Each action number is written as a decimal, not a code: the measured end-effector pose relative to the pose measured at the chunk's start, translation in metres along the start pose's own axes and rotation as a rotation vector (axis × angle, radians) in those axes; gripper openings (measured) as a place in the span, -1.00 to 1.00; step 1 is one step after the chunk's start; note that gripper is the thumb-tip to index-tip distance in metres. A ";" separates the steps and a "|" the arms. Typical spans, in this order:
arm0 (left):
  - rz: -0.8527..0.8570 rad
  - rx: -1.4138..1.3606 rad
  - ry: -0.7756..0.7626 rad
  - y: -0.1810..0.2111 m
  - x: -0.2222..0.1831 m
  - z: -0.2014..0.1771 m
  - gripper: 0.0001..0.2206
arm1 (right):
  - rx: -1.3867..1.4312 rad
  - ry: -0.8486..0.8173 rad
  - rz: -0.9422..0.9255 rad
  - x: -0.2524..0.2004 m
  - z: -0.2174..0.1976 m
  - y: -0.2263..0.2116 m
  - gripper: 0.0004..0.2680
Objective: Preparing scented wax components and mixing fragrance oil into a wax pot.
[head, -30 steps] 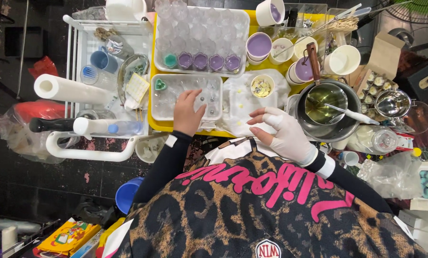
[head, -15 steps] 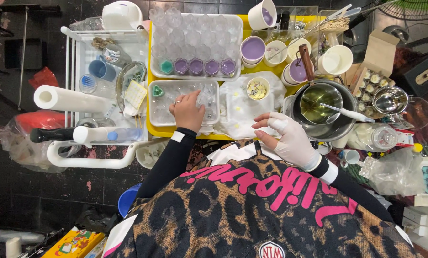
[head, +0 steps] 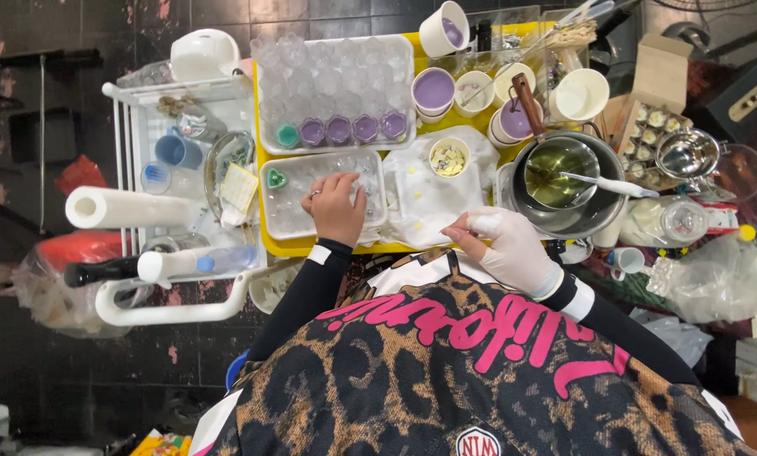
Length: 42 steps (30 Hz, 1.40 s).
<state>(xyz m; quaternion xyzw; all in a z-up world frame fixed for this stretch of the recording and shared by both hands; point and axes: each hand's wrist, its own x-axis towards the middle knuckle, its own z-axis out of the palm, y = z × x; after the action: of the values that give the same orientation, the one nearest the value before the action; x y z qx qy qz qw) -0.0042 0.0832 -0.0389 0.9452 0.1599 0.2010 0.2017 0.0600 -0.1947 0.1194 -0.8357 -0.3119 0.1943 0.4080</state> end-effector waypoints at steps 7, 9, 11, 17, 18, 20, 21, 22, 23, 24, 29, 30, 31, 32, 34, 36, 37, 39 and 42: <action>0.198 -0.146 -0.058 0.045 0.026 -0.008 -0.91 | 0.219 0.347 0.141 -0.033 0.005 0.003 -0.84; 0.282 -0.233 -0.071 0.056 0.028 -0.007 -0.89 | 0.252 0.417 0.127 -0.052 0.009 0.021 -0.86; 0.314 -0.259 -0.121 0.063 0.029 -0.004 -0.90 | 0.361 0.563 0.126 -0.068 0.016 0.031 -0.85; 0.372 -0.351 -0.214 0.080 0.029 0.001 -0.89 | 0.298 1.090 0.179 -0.109 0.002 0.070 -0.91; 0.368 -0.370 -0.213 0.083 0.029 0.000 -0.88 | 0.132 1.157 0.228 -0.118 -0.005 0.086 -0.90; 0.384 -0.384 -0.237 0.090 0.032 -0.003 -0.89 | 0.119 1.147 0.287 -0.121 -0.028 0.101 -0.84; 0.387 -0.394 -0.252 0.094 0.033 -0.005 -0.89 | 0.108 1.122 0.336 -0.122 -0.041 0.109 -0.77; 0.394 -0.397 -0.251 0.097 0.035 -0.004 -0.89 | 0.106 1.130 0.335 -0.118 -0.052 0.114 -0.77; 0.382 -0.397 -0.253 0.099 0.036 -0.003 -0.89 | 0.115 1.056 0.418 -0.115 -0.063 0.118 -0.71; 0.361 -0.395 -0.255 0.102 0.036 -0.002 -0.90 | 0.124 0.971 0.497 -0.111 -0.075 0.123 -0.64; 0.314 -0.383 -0.200 0.119 0.031 0.013 -0.89 | 0.232 0.791 0.471 -0.094 -0.097 0.175 -0.61; 0.300 -0.381 -0.198 0.122 0.031 0.017 -0.87 | 0.372 0.747 0.442 -0.088 -0.101 0.184 -0.61; 0.290 -0.378 -0.189 0.125 0.029 0.021 -0.87 | 0.370 0.736 0.434 -0.082 -0.108 0.178 -0.61; 0.263 -0.361 -0.180 0.127 0.028 0.024 -0.87 | 0.481 0.680 0.431 -0.076 -0.114 0.172 -0.62; 0.225 -0.340 -0.164 0.132 0.027 0.031 -0.88 | 0.589 0.609 0.425 -0.068 -0.123 0.164 -0.63; 0.199 -0.329 -0.111 0.135 0.028 0.036 -0.86 | 0.480 0.480 0.434 -0.065 -0.128 0.161 -0.69; 0.189 -0.326 -0.104 0.139 0.029 0.036 -0.86 | 0.477 0.468 0.429 -0.064 -0.131 0.160 -0.69; 0.108 -0.323 -0.092 0.145 0.029 0.036 -0.86 | 0.407 0.377 0.415 -0.063 -0.136 0.159 -0.74; 0.066 -0.295 -0.051 0.152 0.026 0.040 -0.86 | 0.364 0.277 0.412 -0.060 -0.147 0.140 -0.70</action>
<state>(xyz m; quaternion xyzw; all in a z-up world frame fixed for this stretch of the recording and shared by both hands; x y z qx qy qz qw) 0.0692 -0.0515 0.0037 0.9148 0.0924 0.2048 0.3358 0.1524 -0.3844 0.0980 -0.8130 -0.0375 0.2096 0.5420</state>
